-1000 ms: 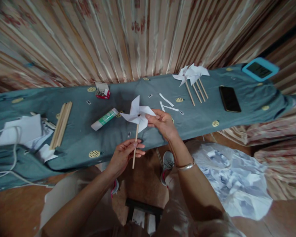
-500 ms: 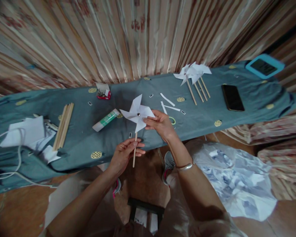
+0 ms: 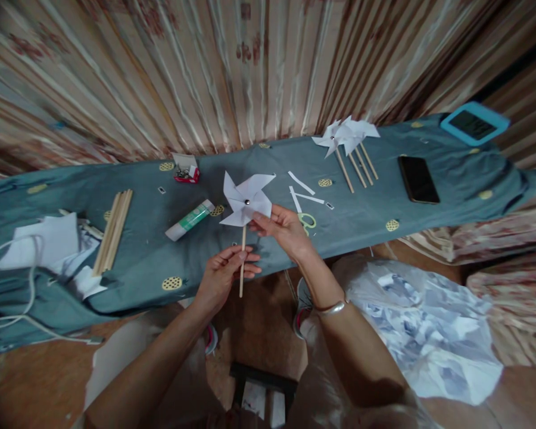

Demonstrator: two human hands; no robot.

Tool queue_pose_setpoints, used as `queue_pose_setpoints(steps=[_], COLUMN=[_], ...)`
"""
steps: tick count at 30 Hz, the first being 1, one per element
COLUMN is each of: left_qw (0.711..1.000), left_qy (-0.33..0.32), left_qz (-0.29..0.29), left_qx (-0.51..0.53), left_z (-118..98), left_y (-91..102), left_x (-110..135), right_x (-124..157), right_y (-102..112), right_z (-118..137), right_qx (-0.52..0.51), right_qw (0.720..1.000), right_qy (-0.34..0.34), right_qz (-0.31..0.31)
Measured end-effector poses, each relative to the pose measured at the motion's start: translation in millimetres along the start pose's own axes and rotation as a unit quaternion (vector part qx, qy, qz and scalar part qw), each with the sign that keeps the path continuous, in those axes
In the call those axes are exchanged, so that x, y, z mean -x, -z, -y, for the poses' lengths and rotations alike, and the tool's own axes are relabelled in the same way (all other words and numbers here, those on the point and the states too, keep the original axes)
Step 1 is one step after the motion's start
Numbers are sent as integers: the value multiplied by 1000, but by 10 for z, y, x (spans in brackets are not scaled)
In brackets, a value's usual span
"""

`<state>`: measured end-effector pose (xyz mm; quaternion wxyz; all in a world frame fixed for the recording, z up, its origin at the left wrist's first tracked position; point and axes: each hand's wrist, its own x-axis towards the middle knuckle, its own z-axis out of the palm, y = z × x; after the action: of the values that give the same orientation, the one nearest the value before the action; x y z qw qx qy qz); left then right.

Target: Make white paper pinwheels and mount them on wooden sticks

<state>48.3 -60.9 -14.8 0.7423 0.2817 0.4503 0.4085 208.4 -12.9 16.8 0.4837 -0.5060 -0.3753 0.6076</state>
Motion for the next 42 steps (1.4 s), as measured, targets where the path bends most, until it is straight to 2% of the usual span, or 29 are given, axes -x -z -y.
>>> queue_pose_setpoints(steps=[7,23,36,39,42], left_qw=[1000,999,999,999,999], left_qy=[-9,-34,-44,-43,-37], left_qz=[-4,-4,1,2,2], left_qx=[-5,-6,-26,-29,-28], left_z=[15,-41,-41,-47,-50], left_y=[3,-45,-59,-57,-40], left_x=[-21,-96,-113,-109,-106], right_x=[-41,-8,-3,15,27], right_y=[72,7,-47,22,169], right_z=[-42,-59,-144,-102,-25], right_qx=[-5,3,104,138,156], right_qw=[999,1000,993,989,987], right_qy=[-6,4,62,61,31], right_qz=[-52,-23,-13,-1,2])
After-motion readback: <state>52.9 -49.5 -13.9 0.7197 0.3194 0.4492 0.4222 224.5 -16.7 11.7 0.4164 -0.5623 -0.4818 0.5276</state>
